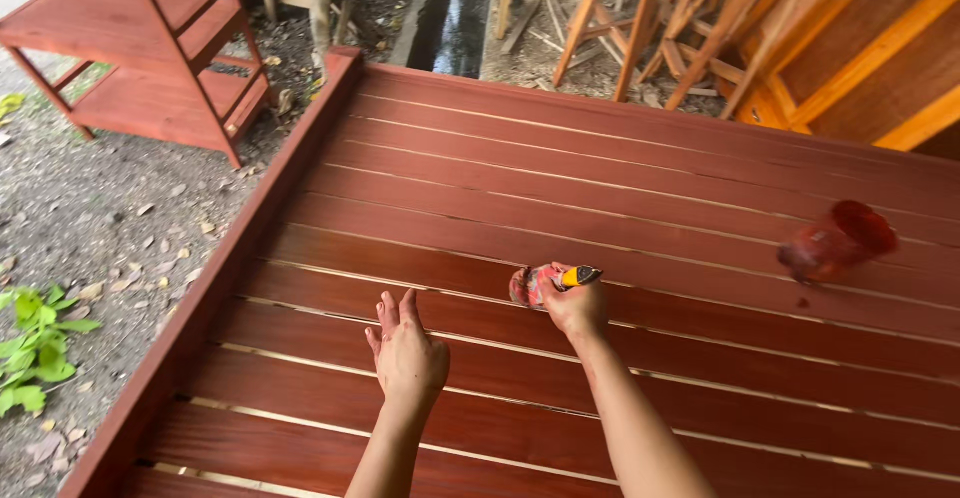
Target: The person applies reddish-brown stain to a slatted wooden surface using a small brush and a plastic cup. They repeatedly dip the brush into the cup and spread the stain along the slats, moving the cup as needed to reach different sections.
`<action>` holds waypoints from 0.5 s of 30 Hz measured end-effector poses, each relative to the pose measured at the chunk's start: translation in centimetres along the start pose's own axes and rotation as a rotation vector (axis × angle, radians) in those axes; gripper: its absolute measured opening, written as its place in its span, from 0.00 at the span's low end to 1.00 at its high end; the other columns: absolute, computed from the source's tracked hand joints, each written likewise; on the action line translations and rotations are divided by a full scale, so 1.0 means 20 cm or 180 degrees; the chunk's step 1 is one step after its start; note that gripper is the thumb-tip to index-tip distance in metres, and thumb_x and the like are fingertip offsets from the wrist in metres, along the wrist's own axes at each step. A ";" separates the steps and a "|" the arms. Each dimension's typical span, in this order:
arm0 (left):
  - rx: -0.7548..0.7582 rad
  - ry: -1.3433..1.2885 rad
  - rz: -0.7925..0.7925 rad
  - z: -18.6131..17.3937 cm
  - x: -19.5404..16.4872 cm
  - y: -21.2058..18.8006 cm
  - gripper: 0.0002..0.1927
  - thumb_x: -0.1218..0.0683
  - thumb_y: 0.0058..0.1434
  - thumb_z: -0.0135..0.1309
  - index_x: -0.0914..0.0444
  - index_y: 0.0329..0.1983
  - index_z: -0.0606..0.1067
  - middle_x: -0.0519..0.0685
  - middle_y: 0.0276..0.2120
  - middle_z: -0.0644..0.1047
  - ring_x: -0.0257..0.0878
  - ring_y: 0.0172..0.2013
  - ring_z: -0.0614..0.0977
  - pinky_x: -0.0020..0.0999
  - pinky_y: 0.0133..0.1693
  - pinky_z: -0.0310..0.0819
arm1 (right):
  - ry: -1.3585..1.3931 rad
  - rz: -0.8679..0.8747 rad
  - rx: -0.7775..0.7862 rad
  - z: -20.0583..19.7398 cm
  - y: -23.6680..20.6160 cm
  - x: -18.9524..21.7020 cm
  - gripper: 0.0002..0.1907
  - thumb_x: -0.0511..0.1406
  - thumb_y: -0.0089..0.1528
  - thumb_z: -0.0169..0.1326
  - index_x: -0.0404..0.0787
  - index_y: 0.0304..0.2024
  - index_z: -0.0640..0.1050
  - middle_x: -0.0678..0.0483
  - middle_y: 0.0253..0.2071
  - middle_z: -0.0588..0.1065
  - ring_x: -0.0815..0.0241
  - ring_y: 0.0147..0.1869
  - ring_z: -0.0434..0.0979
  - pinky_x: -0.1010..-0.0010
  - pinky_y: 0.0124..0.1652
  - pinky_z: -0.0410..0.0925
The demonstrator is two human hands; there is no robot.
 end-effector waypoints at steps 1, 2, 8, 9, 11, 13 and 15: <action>0.0024 0.0020 0.0037 0.04 -0.07 -0.04 0.45 0.63 0.49 0.48 0.58 0.74 0.54 0.60 0.76 0.48 0.51 0.75 0.49 0.52 0.73 0.36 | -0.0130 0.0034 -0.0030 -0.11 0.01 -0.05 0.21 0.42 0.54 0.67 0.38 0.46 0.82 0.51 0.41 0.84 0.59 0.44 0.85 0.68 0.44 0.74; 0.0094 0.0047 0.0046 0.09 -0.14 -0.08 0.45 0.63 0.49 0.48 0.58 0.74 0.53 0.59 0.76 0.47 0.51 0.75 0.49 0.52 0.72 0.36 | -0.0257 0.0066 -0.0064 -0.22 0.01 -0.09 0.21 0.43 0.54 0.67 0.40 0.45 0.83 0.51 0.41 0.84 0.59 0.44 0.85 0.69 0.44 0.75; 0.0307 0.0172 0.0152 0.46 -0.64 -0.40 0.46 0.60 0.50 0.51 0.58 0.74 0.52 0.60 0.76 0.45 0.50 0.75 0.47 0.51 0.72 0.36 | -0.0421 0.0410 -0.0070 -0.84 0.13 -0.47 0.20 0.44 0.53 0.67 0.44 0.46 0.84 0.54 0.42 0.84 0.59 0.44 0.85 0.68 0.44 0.74; 0.0298 0.0166 0.0195 0.52 -0.73 -0.46 0.45 0.61 0.50 0.50 0.58 0.74 0.52 0.60 0.76 0.45 0.50 0.76 0.47 0.52 0.72 0.35 | -0.0420 0.0348 -0.0065 -0.96 0.15 -0.54 0.20 0.44 0.54 0.67 0.44 0.46 0.83 0.54 0.42 0.84 0.59 0.44 0.85 0.68 0.44 0.74; 0.0343 0.0099 0.0228 0.67 -0.90 -0.58 0.44 0.60 0.51 0.50 0.59 0.74 0.52 0.60 0.76 0.45 0.50 0.76 0.47 0.51 0.72 0.35 | -0.0430 0.0229 -0.0082 -1.18 0.21 -0.69 0.21 0.44 0.54 0.67 0.43 0.47 0.83 0.53 0.42 0.84 0.59 0.45 0.85 0.68 0.45 0.74; 0.0459 -0.0026 0.0233 0.81 -1.07 -0.68 0.44 0.57 0.53 0.50 0.58 0.75 0.51 0.58 0.76 0.45 0.49 0.76 0.47 0.51 0.72 0.35 | -0.0145 0.0145 -0.0116 -1.40 0.27 -0.84 0.20 0.43 0.54 0.67 0.41 0.46 0.83 0.53 0.42 0.84 0.60 0.44 0.85 0.69 0.45 0.74; 0.0556 0.0010 0.0344 0.94 -1.21 -0.81 0.42 0.56 0.56 0.49 0.59 0.75 0.52 0.59 0.76 0.46 0.49 0.76 0.48 0.51 0.73 0.36 | -0.0199 0.0215 -0.0159 -1.64 0.25 -0.95 0.20 0.42 0.54 0.67 0.41 0.46 0.83 0.53 0.42 0.84 0.60 0.44 0.85 0.69 0.45 0.74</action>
Point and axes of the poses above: each hand's wrist, its own y-axis towards the middle knuckle, its own z-axis out of the palm, x = y × z, the point moved 4 cm from there along y, towards the middle knuckle
